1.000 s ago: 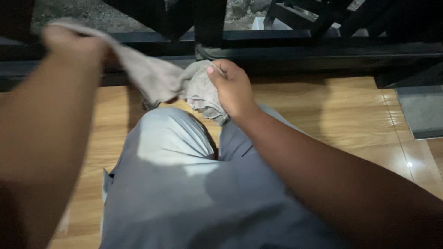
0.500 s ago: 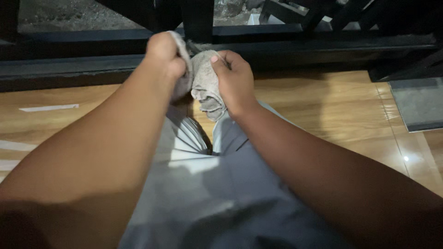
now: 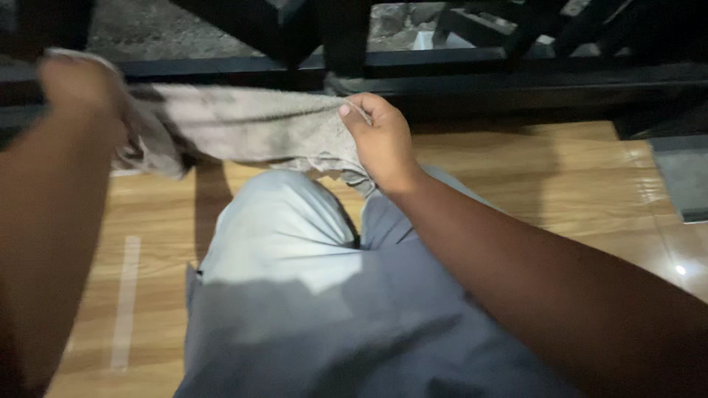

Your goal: The person sits on the floor and wipes a black metal railing with a cloth. They repeatedly rub the cloth along the horizontal and vertical bars of the railing, moving along its length to clean different sections.

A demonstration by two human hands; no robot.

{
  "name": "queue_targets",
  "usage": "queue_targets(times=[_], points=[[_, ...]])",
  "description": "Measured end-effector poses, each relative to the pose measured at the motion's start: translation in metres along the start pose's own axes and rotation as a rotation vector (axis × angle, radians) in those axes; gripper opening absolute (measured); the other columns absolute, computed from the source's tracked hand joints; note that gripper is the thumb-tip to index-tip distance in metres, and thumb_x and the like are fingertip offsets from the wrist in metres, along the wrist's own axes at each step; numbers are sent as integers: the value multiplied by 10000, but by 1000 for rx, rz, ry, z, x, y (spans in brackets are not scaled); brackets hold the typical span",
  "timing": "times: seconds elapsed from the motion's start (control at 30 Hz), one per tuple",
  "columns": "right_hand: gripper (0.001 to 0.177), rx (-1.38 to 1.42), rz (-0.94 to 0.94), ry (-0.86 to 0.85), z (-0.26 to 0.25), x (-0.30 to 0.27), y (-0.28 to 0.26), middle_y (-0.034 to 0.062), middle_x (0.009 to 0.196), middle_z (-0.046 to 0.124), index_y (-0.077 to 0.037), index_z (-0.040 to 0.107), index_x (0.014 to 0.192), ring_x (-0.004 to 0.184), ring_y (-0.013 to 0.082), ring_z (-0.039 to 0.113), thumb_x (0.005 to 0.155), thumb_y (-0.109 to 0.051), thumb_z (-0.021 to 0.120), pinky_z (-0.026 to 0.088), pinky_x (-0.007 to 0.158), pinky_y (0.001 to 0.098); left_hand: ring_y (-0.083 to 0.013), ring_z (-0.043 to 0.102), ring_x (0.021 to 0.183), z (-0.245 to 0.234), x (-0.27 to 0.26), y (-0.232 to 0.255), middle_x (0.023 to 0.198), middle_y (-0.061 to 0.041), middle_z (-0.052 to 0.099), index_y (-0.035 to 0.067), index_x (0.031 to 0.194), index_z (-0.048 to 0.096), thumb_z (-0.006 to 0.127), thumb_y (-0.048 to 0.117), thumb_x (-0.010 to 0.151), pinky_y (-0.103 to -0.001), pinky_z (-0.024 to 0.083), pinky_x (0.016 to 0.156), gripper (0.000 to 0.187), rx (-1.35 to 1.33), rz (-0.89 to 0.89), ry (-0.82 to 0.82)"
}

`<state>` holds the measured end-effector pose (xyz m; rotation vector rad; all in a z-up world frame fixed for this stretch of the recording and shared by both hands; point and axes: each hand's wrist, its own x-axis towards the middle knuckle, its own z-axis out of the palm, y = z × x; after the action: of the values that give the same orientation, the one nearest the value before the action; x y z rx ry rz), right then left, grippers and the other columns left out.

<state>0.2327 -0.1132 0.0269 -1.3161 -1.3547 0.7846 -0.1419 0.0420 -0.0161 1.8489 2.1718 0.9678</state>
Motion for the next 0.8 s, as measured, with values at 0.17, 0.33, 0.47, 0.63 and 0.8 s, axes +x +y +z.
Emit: queue_targets(times=[0.17,0.33,0.47,0.63,0.8], points=[[243,14,-117,-107,17,-4,8,40,932,722,-7,713,1108,874,89,618,1009,-225,675,528,815,272,-464,674,1075,32,3,-8,1168,-342,653,-101,1274,597,675,185,920,-511,524,901,462,-22,104,4],[270,-155,-61,-33,8,0,10,58,959,759,-26,724,1121,869,119,690,982,-253,678,545,801,292,-500,680,1134,31,35,10,1317,-376,605,-132,1400,534,633,218,979,-551,543,939,556,330,-8,-300],[266,-127,53,-27,7,7,13,79,945,769,-38,735,1109,838,142,694,975,-257,667,551,777,301,-434,394,1404,14,29,31,1510,-285,392,-30,1499,385,794,431,866,-601,366,1092,884,568,-145,-502],[257,-112,-25,-85,10,-3,17,89,987,762,-45,717,1139,882,141,689,964,-233,703,556,791,308,-429,461,1341,38,0,-15,1407,-288,483,-57,1469,459,823,470,628,-577,458,957,1058,790,124,-55],[289,64,-72,80,-1,-5,-3,87,1055,754,-61,706,1180,905,156,706,910,-159,681,590,780,331,-285,592,1269,30,-40,16,1333,-151,638,26,1380,607,759,351,715,-422,474,1015,756,-434,-373,-147]])
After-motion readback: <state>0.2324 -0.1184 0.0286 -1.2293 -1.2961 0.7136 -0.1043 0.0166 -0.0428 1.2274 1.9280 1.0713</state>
